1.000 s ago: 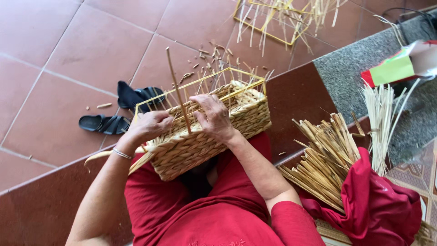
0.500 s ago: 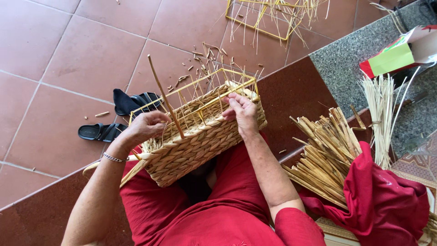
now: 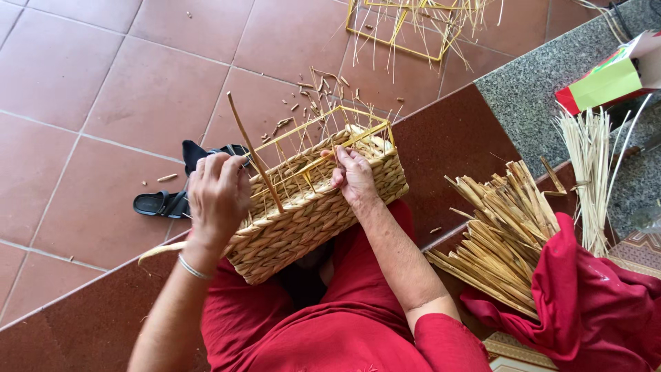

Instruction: The person weaves a rectangular basket using dried palm leaves, interlacing them through a pre-made frame. They repeatedly pull and tighten the leaves to secure the weave.

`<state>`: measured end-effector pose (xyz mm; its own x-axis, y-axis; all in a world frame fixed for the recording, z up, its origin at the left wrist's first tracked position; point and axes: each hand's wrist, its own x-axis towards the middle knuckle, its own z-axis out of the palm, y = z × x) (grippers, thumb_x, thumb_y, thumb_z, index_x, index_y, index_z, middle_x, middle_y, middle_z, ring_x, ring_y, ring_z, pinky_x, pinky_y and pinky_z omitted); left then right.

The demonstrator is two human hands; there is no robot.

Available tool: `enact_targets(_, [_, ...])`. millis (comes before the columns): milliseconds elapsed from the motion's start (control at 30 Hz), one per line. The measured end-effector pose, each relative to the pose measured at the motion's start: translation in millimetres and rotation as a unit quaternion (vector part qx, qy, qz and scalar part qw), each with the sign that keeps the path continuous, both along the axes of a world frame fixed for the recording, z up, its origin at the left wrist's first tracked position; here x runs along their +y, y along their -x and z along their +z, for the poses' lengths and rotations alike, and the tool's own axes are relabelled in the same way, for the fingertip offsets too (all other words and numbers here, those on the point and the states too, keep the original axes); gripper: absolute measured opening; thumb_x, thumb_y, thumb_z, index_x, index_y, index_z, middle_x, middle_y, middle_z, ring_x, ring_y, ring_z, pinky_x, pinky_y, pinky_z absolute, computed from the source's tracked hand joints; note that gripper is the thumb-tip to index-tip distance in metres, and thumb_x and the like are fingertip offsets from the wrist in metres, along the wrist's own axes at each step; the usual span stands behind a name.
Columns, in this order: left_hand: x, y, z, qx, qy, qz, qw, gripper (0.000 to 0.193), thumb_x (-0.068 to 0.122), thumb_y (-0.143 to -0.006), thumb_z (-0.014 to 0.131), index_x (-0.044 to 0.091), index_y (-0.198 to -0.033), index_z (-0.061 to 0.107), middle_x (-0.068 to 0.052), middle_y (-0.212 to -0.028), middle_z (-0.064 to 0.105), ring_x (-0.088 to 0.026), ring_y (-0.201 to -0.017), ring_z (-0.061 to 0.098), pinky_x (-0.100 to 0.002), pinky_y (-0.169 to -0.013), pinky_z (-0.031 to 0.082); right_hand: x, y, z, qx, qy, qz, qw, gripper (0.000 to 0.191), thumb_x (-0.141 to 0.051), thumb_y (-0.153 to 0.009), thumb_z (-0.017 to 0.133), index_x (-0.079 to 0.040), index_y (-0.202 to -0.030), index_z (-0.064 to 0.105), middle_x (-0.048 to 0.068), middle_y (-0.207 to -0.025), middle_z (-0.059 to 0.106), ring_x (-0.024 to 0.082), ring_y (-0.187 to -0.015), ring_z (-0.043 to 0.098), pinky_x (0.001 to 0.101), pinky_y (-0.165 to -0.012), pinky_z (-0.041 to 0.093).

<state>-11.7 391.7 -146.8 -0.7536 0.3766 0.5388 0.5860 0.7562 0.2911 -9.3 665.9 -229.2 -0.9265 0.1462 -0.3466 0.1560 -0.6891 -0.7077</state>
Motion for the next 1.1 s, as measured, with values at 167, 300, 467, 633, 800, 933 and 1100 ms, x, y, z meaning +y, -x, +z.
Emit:
enact_targets(167, [79.7,-13.8,-13.3,0.002,-0.065,-0.184,0.981,0.017,-0.005,-0.091,0.064,0.002,-0.106,0.066,-0.012,-0.104,0.067,-0.028,-0.1,0.064,-0.038,-0.09,0.054,2.2,-4.3,-5.2,0.019,-0.02,-0.018,0.999,0.016,-0.018,-0.106,0.058,-0.003,-0.111,0.061,0.013,-0.106,0.074,0.007,-0.048,0.057,0.0257,-0.044,0.052])
enact_targets(300, [126.9,9.8,-32.9,-0.013,-0.005,-0.133,0.991,0.027,0.001,-0.079,0.063,0.0,-0.105,0.068,-0.013,-0.106,0.069,-0.031,-0.101,0.06,-0.042,-0.09,0.05,12.7,-16.4,-7.5,0.014,-0.073,-0.012,0.997,0.024,-0.017,-0.106,0.058,0.0,-0.122,0.063,0.015,-0.107,0.071,0.007,-0.05,0.058,0.0265,-0.043,0.053])
enact_targets(467, [165.5,30.4,-33.2,-0.068,0.072,-0.09,0.991,0.011,0.006,-0.09,0.063,0.007,-0.091,0.074,-0.009,-0.092,0.072,-0.027,-0.098,0.059,-0.043,-0.089,0.044,36.9,-37.6,3.6,0.026,-0.311,-0.012,0.95,0.024,-0.018,-0.1,0.059,-0.006,-0.119,0.069,0.012,-0.102,0.077,0.007,-0.047,0.06,0.0239,-0.039,0.051])
enact_targets(633, [174.4,48.3,-27.1,-0.234,-0.007,-0.079,0.969,0.013,0.015,-0.09,0.065,0.014,-0.087,0.078,-0.004,-0.083,0.075,-0.019,-0.084,0.064,-0.042,-0.081,0.048,102.6,-47.4,5.3,0.088,-0.588,-0.214,0.775,0.015,-0.018,-0.103,0.067,-0.006,-0.107,0.075,0.009,-0.095,0.079,0.009,-0.069,0.071,0.022,-0.051,0.058])
enact_targets(800, [187.0,71.8,-12.7,-0.573,0.001,-0.076,0.816,0.019,0.018,-0.098,0.063,0.013,-0.104,0.081,-0.01,-0.092,0.08,-0.018,-0.071,0.062,-0.04,-0.067,0.053,162.5,-56.7,-5.9,0.043,-0.736,-0.156,0.657,0.021,-0.022,-0.099,0.068,-0.008,-0.113,0.075,0.01,-0.114,0.076,0.021,-0.098,0.069,0.0351,-0.082,0.061])
enact_targets(933, [192.4,94.8,1.5,-0.483,0.1,-0.134,0.859,0.018,0.02,-0.092,0.07,0.017,-0.103,0.083,-0.007,-0.093,0.082,-0.017,-0.084,0.071,-0.038,-0.078,0.052,162.9,-60.8,-19.1,0.016,-0.615,-0.058,0.786,0.032,-0.026,-0.103,0.064,-0.01,-0.131,0.068,0.013,-0.126,0.07,0.023,-0.111,0.067,0.0358,-0.092,0.059])
enact_targets(1100, [233.4,117.2,3.7,-0.41,0.052,-0.169,0.895,0.021,0.032,-0.091,0.078,0.016,-0.103,0.082,-0.009,-0.096,0.078,-0.017,-0.081,0.069,-0.034,-0.075,0.053,162.6,-55.6,-23.7,0.009,-0.594,-0.096,0.799,0.034,-0.027,-0.101,0.065,-0.008,-0.127,0.07,0.011,-0.118,0.073,0.021,-0.1,0.072,0.0336,-0.086,0.059])
